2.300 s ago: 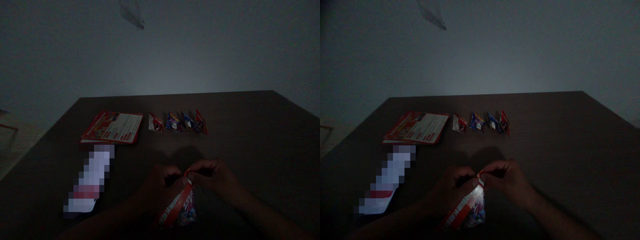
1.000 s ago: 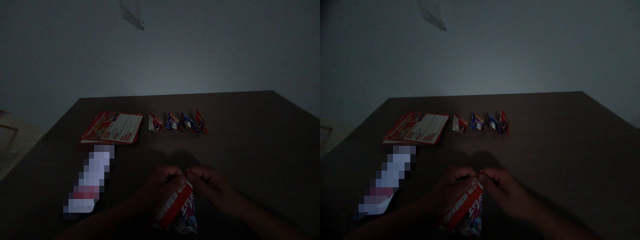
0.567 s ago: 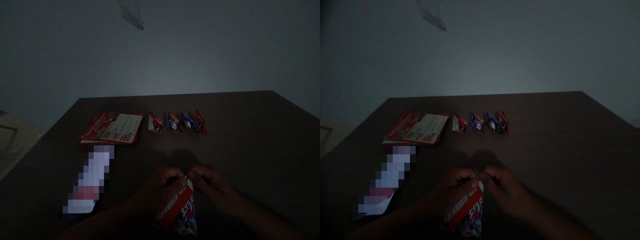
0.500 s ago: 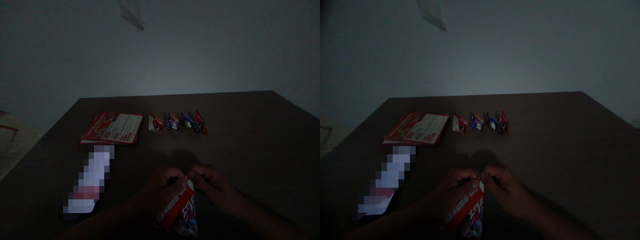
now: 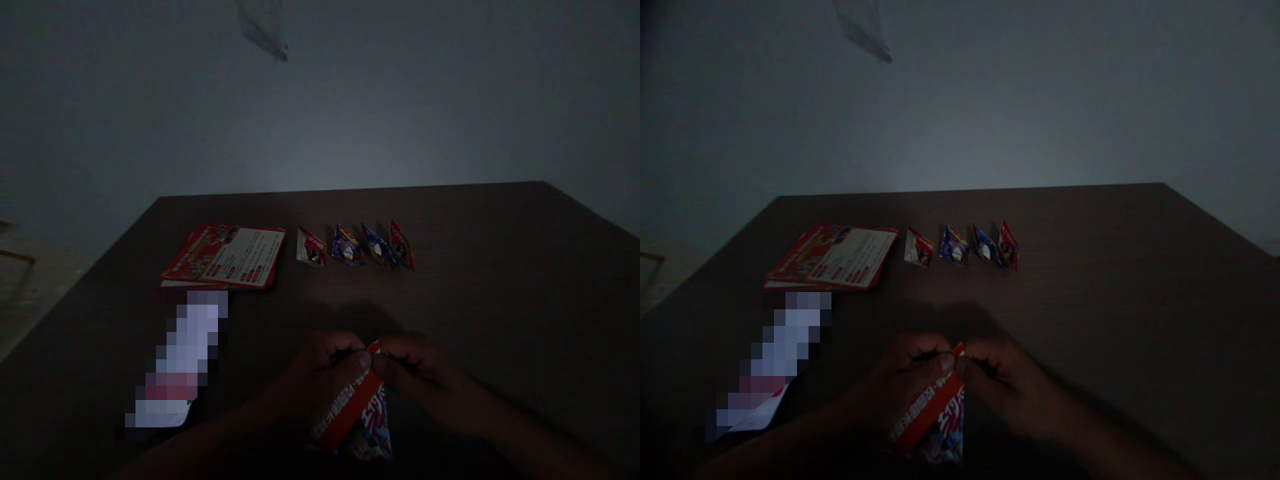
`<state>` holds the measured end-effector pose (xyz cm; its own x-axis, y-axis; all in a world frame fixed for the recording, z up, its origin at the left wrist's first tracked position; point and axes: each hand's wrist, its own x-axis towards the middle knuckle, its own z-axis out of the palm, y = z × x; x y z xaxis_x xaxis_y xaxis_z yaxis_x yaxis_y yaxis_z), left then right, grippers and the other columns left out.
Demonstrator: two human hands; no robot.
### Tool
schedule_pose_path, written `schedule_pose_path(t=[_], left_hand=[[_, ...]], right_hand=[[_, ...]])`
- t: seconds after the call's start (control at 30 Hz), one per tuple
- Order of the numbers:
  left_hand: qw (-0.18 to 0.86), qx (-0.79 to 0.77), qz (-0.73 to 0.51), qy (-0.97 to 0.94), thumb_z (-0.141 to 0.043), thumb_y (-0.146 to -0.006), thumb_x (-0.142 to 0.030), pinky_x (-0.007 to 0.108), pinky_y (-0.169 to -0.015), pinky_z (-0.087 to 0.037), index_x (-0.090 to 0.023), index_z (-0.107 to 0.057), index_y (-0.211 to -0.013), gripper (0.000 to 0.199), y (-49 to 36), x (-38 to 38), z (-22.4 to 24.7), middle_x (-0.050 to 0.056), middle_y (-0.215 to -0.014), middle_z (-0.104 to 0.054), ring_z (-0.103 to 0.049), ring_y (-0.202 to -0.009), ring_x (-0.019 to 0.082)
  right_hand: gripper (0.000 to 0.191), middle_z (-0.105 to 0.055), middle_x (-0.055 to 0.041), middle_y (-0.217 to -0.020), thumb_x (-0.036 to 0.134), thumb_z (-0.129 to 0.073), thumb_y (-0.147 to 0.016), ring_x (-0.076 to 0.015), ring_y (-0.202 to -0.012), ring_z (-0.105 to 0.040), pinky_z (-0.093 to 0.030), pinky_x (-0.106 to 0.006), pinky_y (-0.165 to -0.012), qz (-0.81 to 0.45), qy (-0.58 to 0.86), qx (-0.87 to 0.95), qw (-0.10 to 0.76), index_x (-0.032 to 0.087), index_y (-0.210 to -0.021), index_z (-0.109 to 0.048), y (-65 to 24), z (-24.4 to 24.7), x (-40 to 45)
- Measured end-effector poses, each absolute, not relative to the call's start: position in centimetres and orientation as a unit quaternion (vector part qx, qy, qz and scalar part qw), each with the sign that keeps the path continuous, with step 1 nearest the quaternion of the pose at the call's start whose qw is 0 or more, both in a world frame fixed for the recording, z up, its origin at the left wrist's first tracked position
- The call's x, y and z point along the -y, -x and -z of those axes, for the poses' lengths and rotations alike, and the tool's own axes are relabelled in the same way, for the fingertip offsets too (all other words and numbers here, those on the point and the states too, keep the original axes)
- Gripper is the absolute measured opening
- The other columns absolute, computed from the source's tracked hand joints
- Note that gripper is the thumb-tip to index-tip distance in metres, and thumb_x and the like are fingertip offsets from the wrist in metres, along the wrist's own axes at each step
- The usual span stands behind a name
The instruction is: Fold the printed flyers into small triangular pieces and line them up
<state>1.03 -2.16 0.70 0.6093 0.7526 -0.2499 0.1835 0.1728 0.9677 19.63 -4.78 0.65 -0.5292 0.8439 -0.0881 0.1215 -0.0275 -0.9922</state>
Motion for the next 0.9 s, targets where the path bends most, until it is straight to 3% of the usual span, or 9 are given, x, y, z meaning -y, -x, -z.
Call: schedule_pose_path(t=[0.37,0.63,0.9], left_hand=[[0.623,-0.396,-0.222,-0.638,-0.048,-0.085,-0.033,0.021,-0.051,-0.027,-0.014,-0.055,-0.067,0.026,-0.98,2.28,-0.34,-0.005,-0.059,-0.043,-0.036,-0.056,0.009],[0.619,-0.393,-0.216,-0.645,-0.048,-0.083,-0.03,0.02,-0.049,-0.025,-0.015,-0.05,-0.064,0.025,-1.12,2.2,-0.42,-0.006,-0.056,-0.039,-0.033,-0.053,0.008],[0.644,-0.398,-0.2,-0.622,-0.049,-0.084,-0.034,0.021,-0.052,-0.031,-0.014,-0.057,-0.07,0.026,-1.04,2.32,-0.43,-0.003,-0.061,-0.05,-0.043,-0.056,0.01]], right_hand=[[0.016,-0.066,-0.0001,-0.068,0.031,-0.071,-0.077,-0.0109,-0.059,-0.058,-0.048,-0.023,-0.057,-0.645,0.452,0.467,0.401,0.016,-0.076,-0.064,-19.42,0.13,4.67],[0.016,-0.064,0.0021,-0.054,0.029,-0.074,-0.073,-0.0082,-0.047,-0.057,-0.046,-0.02,-0.047,-0.631,0.456,0.473,0.413,0.016,-0.068,-0.066,-19.48,-0.02,4.59],[0.015,-0.066,0.0009,-0.056,0.031,-0.07,-0.077,-0.0094,-0.047,-0.058,-0.047,-0.021,-0.047,-0.596,0.463,0.498,0.428,0.016,-0.072,-0.069,-19.24,-0.22,4.68]])
